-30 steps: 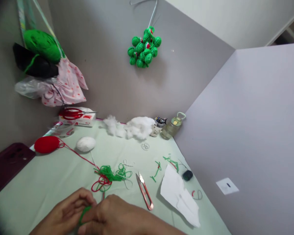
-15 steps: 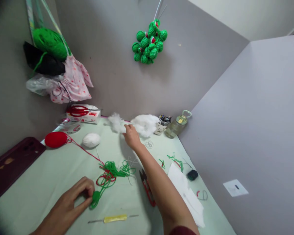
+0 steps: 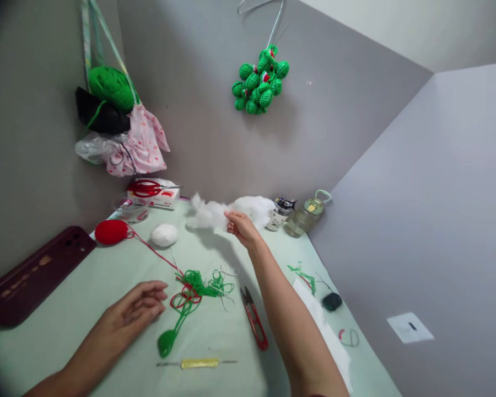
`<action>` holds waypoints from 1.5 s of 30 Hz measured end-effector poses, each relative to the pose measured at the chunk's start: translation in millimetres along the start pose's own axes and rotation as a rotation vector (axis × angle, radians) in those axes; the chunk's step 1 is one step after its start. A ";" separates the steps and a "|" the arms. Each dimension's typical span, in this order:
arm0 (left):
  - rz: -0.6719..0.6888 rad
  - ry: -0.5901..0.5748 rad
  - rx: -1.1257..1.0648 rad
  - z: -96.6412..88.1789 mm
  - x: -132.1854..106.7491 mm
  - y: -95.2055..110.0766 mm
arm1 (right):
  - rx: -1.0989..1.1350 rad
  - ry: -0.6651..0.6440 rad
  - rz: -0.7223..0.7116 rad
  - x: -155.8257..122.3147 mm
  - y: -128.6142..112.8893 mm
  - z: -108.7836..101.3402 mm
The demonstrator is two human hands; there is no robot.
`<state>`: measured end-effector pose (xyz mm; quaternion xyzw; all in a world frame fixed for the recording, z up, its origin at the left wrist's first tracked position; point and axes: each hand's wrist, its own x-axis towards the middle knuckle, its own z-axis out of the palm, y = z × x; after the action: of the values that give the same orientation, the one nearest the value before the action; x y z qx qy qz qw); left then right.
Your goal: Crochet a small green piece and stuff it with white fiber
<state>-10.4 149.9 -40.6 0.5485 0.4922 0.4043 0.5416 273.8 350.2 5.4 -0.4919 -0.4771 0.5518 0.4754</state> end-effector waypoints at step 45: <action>-0.153 0.211 -0.390 -32.0 24.3 16.5 | -0.695 -0.066 -0.190 -13.4 18.1 49.6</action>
<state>-35.4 181.1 -23.7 0.3494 0.4990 0.5045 0.6119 224.2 332.3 -8.4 -0.5597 -0.6946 0.3257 0.3134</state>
